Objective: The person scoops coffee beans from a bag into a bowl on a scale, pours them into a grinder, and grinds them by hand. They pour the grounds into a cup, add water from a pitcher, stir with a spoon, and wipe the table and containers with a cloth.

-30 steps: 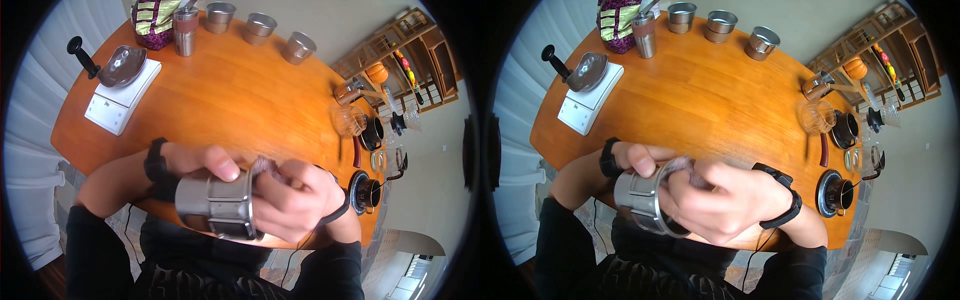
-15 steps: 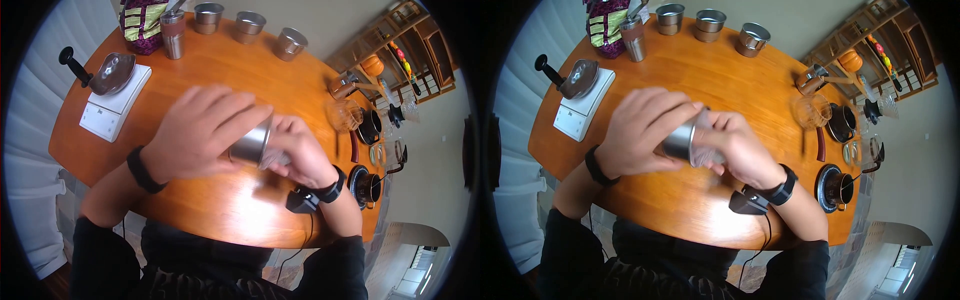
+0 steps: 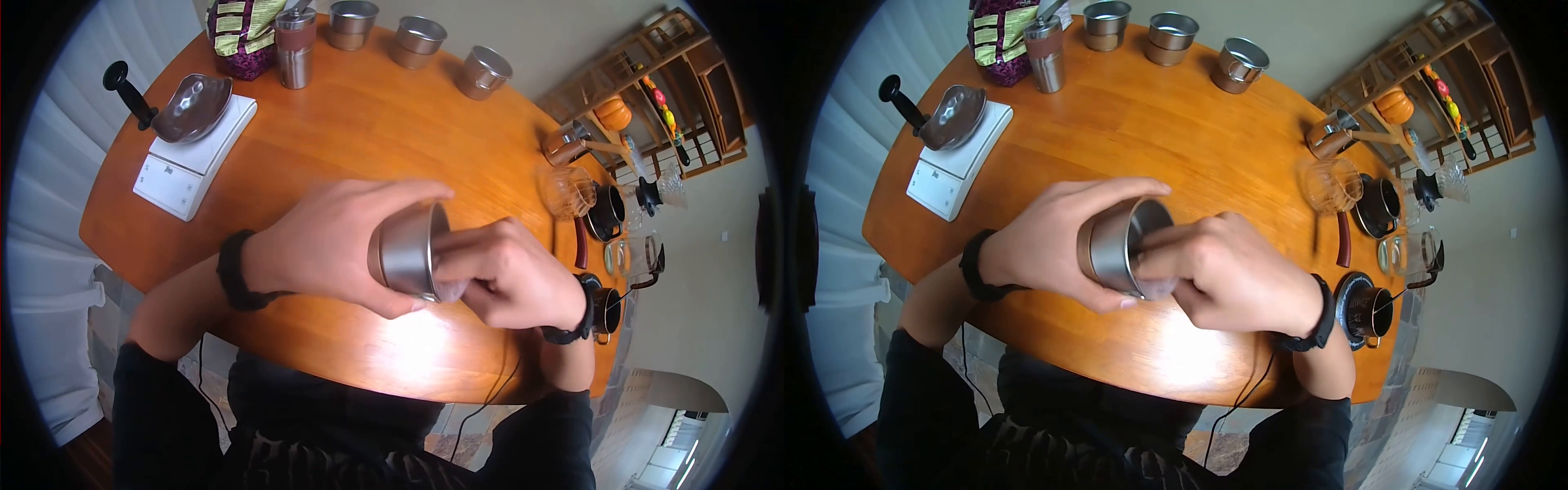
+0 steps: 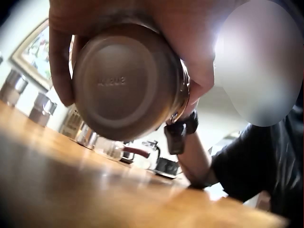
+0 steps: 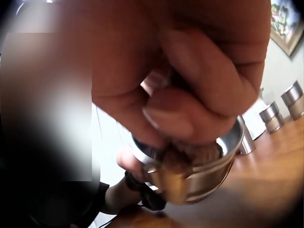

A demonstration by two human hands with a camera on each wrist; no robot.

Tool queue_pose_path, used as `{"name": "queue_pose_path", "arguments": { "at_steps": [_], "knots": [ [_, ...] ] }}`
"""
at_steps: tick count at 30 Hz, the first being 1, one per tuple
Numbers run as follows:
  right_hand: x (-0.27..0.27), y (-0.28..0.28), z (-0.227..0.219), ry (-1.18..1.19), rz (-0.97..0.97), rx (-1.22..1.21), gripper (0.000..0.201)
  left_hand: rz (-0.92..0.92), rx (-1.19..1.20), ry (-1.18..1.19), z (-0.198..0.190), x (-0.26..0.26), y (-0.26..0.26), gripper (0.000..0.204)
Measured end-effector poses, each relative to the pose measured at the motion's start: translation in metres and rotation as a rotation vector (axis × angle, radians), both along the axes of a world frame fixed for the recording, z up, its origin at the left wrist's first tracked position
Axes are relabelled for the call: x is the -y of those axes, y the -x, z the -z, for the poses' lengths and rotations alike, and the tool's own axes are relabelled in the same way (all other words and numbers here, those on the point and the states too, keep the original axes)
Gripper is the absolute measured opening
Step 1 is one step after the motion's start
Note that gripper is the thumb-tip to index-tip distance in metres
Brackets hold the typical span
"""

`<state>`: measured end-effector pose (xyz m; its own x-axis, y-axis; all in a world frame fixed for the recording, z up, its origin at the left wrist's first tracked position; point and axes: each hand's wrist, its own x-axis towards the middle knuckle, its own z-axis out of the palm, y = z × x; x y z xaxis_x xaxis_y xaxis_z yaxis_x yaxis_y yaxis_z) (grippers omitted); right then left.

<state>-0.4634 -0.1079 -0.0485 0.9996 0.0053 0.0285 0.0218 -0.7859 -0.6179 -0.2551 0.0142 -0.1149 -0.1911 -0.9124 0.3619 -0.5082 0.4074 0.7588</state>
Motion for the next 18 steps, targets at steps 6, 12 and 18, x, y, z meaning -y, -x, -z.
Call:
{"name": "queue_pose_path", "arguments": {
  "at_steps": [6, 12, 18],
  "knots": [
    [-0.001, 0.022, -0.026, 0.366, 0.099, 0.176, 0.039, 0.166, -0.689, -0.528, -0.008, -0.003, 0.006, 0.098],
    [0.008, 0.028, -0.032, 0.657, 0.541, 0.334, 0.04, 0.117, -0.992, -0.441, 0.004, 0.006, -0.004, 0.084],
    [-0.002, -0.006, 0.001, 0.887, 0.371, 0.793, 0.045, 0.15, -1.242, -0.446, 0.013, 0.01, -0.002, 0.056]
  ]
}}
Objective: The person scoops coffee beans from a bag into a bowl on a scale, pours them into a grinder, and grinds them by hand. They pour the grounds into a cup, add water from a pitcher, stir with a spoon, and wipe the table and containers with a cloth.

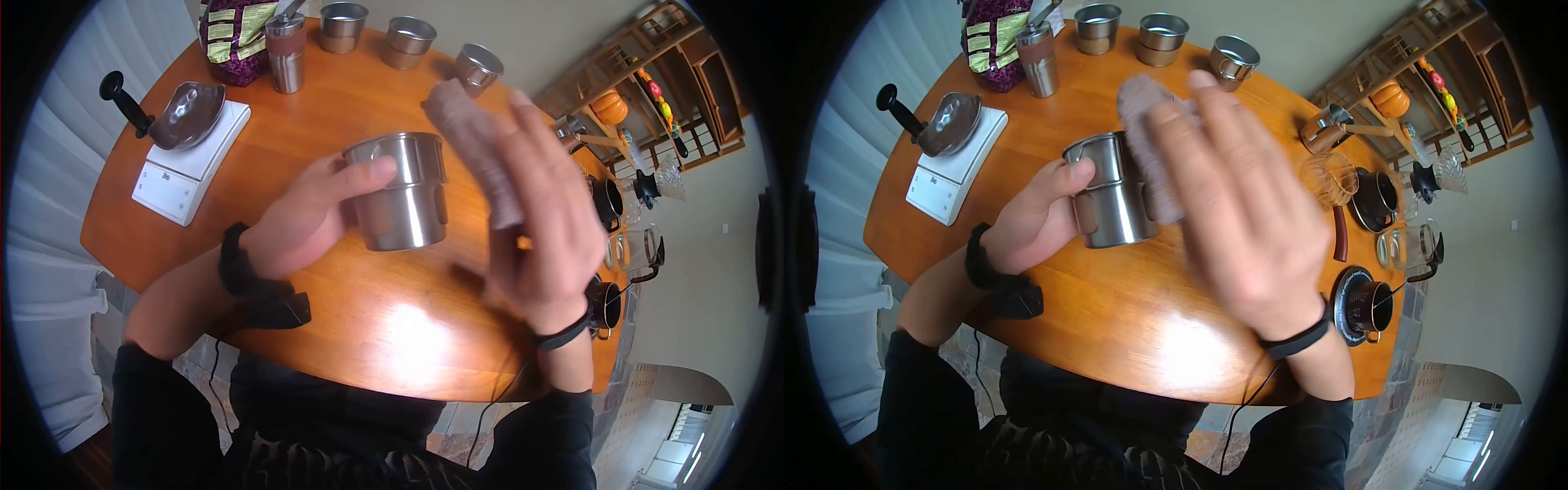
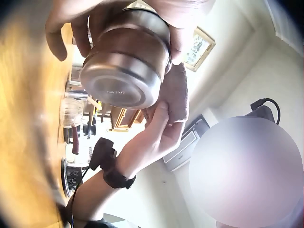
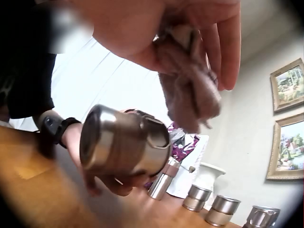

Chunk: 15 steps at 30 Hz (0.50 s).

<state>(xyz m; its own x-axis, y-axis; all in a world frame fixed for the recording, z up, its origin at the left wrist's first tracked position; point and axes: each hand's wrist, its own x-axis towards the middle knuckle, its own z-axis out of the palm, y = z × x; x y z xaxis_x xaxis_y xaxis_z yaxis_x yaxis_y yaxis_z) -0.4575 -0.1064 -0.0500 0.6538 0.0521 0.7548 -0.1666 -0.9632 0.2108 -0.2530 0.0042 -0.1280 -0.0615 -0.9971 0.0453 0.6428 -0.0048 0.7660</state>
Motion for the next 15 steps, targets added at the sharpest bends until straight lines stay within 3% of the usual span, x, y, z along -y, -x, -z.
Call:
{"name": "queue_pose_path", "arguments": {
  "at_steps": [7, 15],
  "knots": [
    [-0.026, -0.014, 0.022, -0.094, -0.064, -0.229, 0.055, 0.063, -0.082, 0.08, 0.015, -0.001, -0.014, 0.049],
    [-0.014, -0.012, 0.021, -0.18, -0.126, -0.132, 0.066, 0.078, -0.175, 0.141, 0.006, -0.001, -0.014, 0.057]
  ]
}}
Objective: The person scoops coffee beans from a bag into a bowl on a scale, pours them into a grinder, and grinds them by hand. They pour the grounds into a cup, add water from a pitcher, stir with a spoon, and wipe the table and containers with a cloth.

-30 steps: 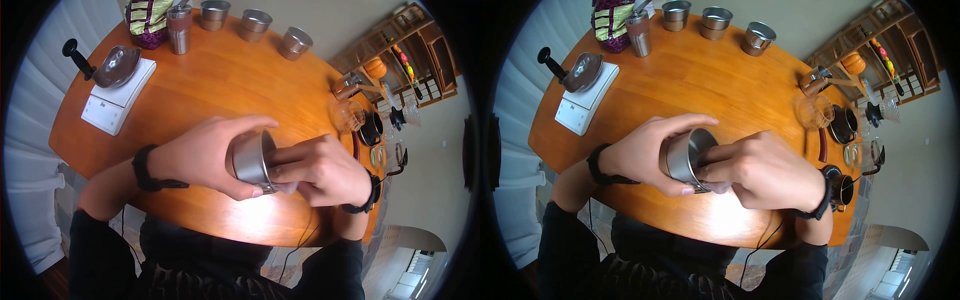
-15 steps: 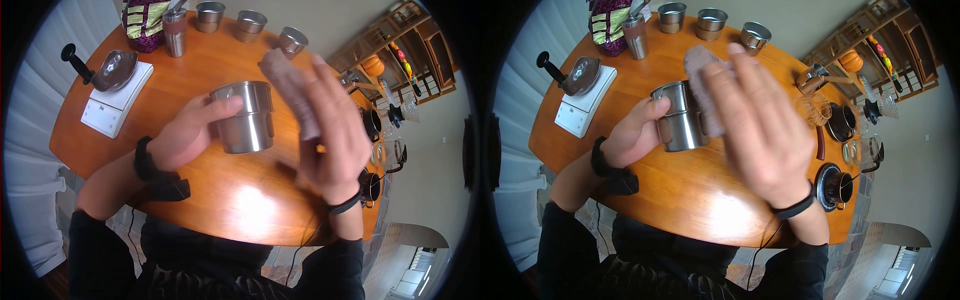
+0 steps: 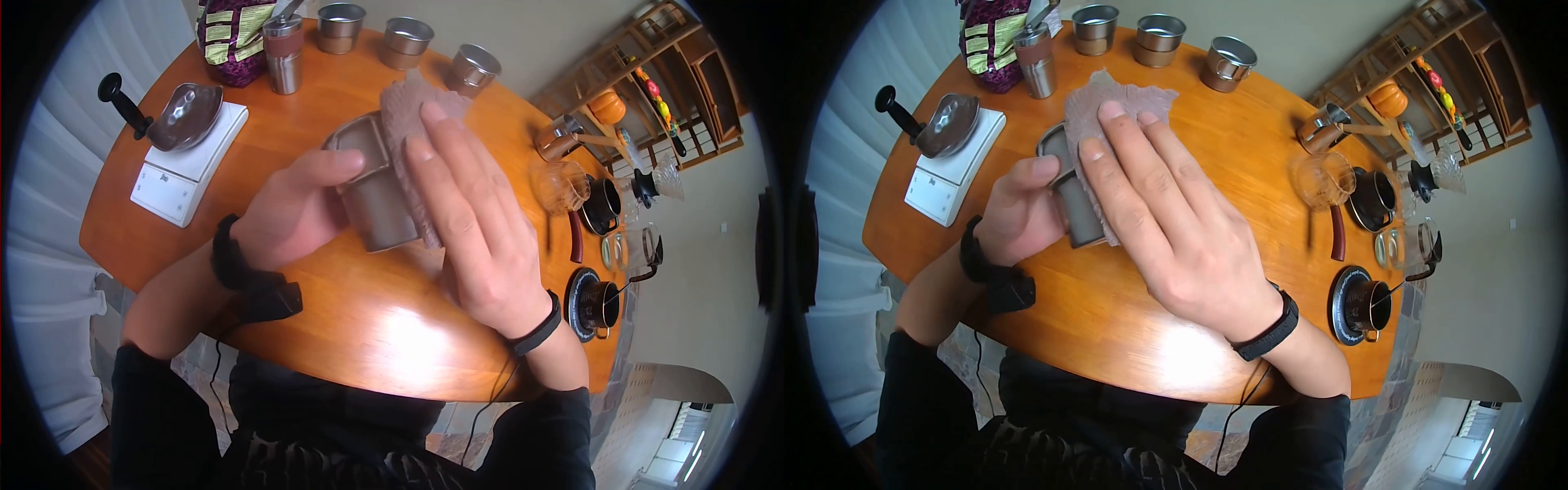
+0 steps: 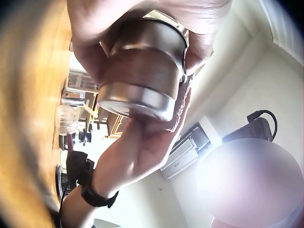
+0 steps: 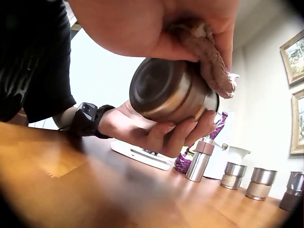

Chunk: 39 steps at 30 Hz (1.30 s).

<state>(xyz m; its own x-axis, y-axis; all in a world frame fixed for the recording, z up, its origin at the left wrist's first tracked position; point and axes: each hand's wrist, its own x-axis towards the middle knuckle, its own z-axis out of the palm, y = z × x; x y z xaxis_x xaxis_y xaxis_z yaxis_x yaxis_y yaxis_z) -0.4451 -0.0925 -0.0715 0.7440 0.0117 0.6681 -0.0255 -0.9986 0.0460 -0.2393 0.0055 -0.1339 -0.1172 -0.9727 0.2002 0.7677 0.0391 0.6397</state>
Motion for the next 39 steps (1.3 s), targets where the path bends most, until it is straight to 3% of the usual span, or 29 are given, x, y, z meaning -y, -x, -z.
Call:
{"name": "queue_pose_path", "arguments": {
  "at_steps": [7, 10, 13, 16, 21, 25, 28, 32, 37, 39],
  "knots": [
    [0.012, 0.005, 0.014, -0.302, -0.025, -0.012, 0.082, -0.097, -0.091, -0.06, 0.0, -0.006, 0.003, 0.072],
    [0.0, 0.003, 0.021, -0.595, -0.042, 0.003, 0.078, -0.116, 0.005, -0.057, 0.001, -0.004, 0.005, 0.077],
    [-0.002, 0.001, 0.032, -0.863, -0.142, 0.062, 0.072, -0.217, 0.254, -0.016, -0.002, -0.004, 0.003, 0.082],
    [0.002, 0.001, 0.033, -1.052, -0.248, 0.093, 0.068, -0.401, 0.714, 0.243, -0.004, -0.001, 0.004, 0.087],
    [0.003, 0.002, 0.022, -1.341, -0.374, 0.031, 0.072, -0.502, 0.806, 0.379, -0.005, 0.005, 0.003, 0.093],
    [0.0, 0.003, 0.024, -1.746, -0.424, 0.039, 0.068, -0.353, 0.637, 0.331, -0.013, -0.001, 0.008, 0.098],
    [0.0, 0.006, 0.036, -2.104, -0.482, 0.002, 0.065, -0.453, 0.838, 0.321, -0.019, -0.001, 0.004, 0.123],
    [-0.008, 0.004, 0.041, -2.445, -0.593, 0.061, 0.064, -0.642, 1.145, 0.677, -0.017, 0.003, -0.008, 0.103],
    [0.012, 0.004, 0.051, -2.427, -0.822, -0.128, 0.06, -0.795, 1.401, 0.834, -0.031, 0.003, -0.027, 0.093],
    [0.01, 0.002, 0.046, -2.411, -0.721, -0.123, 0.056, -0.803, 1.422, 0.829, -0.035, 0.002, -0.029, 0.079]
  ]
}}
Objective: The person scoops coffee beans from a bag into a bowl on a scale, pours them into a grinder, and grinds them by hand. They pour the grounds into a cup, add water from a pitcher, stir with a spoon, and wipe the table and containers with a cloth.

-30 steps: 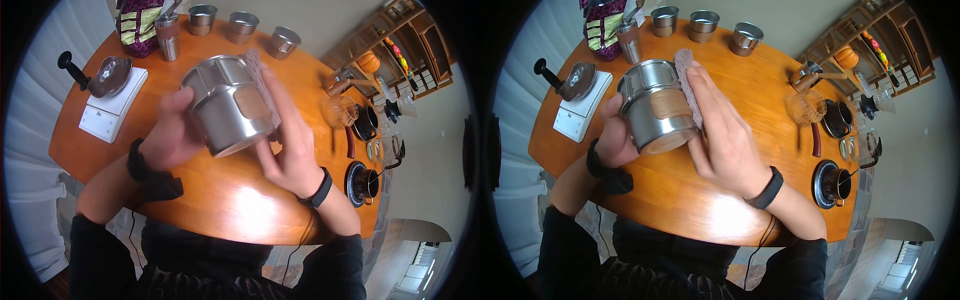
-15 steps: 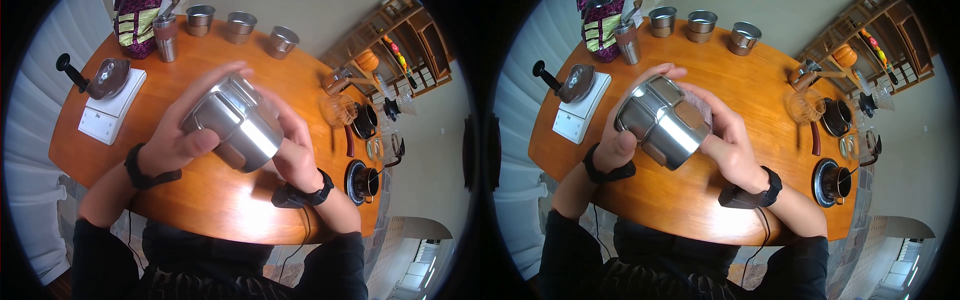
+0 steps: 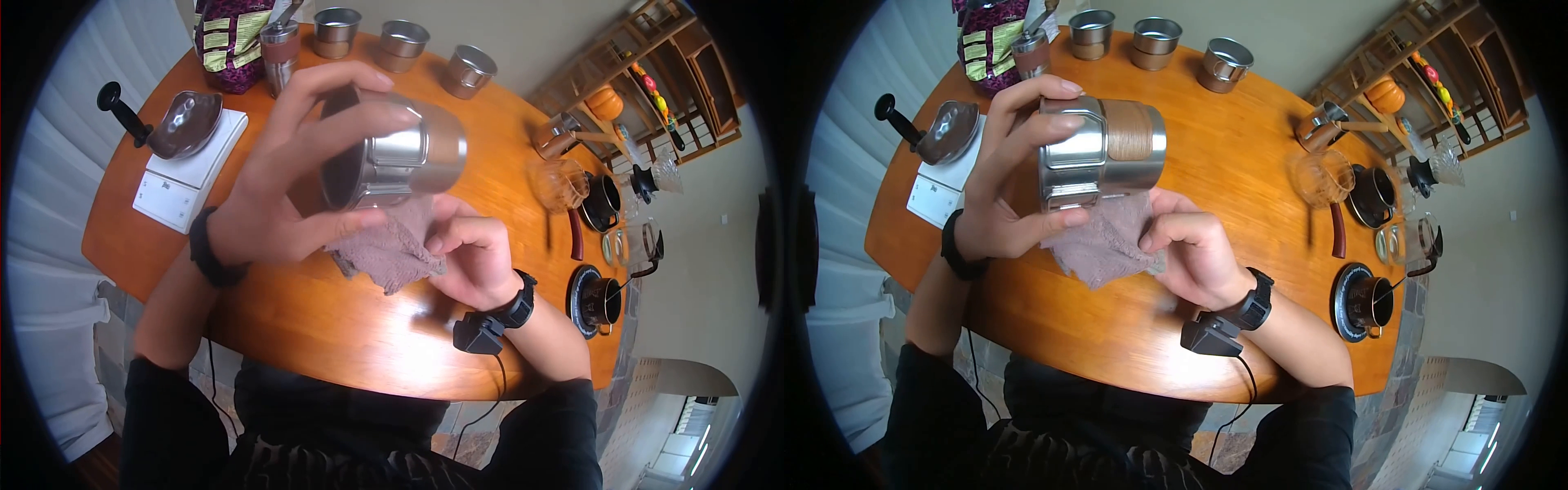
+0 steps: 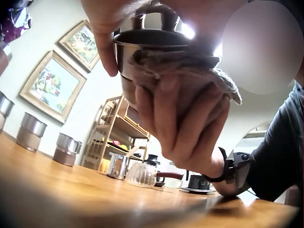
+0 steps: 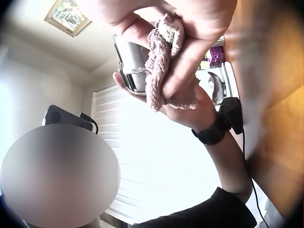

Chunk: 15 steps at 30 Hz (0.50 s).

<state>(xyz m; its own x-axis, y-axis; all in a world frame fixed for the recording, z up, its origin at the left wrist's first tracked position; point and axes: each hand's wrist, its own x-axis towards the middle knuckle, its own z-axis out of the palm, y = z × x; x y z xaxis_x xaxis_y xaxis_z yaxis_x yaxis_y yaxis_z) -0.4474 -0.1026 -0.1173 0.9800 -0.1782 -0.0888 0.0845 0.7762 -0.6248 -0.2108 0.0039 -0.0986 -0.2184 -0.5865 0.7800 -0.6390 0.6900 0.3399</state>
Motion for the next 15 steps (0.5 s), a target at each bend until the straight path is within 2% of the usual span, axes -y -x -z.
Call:
{"name": "queue_pose_path", "arguments": {
  "at_steps": [2, 5, 7, 13, 15],
  "knots": [
    [-0.001, 0.0, -0.003, 0.051, 0.036, -0.069, 0.054, -0.015, 0.074, 0.016, -0.002, 0.002, -0.003, 0.074],
    [0.002, 0.003, -0.006, 0.152, 0.06, -0.159, 0.05, 0.018, 0.08, -0.012, 0.003, 0.001, -0.01, 0.076],
    [0.004, 0.006, -0.012, 0.231, 0.048, -0.196, 0.047, -0.032, 0.12, -0.018, 0.003, -0.002, -0.013, 0.081],
    [0.009, 0.015, -0.035, 0.273, 0.076, -0.351, 0.039, -0.07, 0.243, -0.024, -0.006, -0.003, -0.011, 0.085],
    [0.021, 0.021, -0.036, 0.175, 0.036, -0.188, 0.037, -0.1, 0.276, -0.009, -0.006, -0.004, -0.009, 0.084]
  ]
}}
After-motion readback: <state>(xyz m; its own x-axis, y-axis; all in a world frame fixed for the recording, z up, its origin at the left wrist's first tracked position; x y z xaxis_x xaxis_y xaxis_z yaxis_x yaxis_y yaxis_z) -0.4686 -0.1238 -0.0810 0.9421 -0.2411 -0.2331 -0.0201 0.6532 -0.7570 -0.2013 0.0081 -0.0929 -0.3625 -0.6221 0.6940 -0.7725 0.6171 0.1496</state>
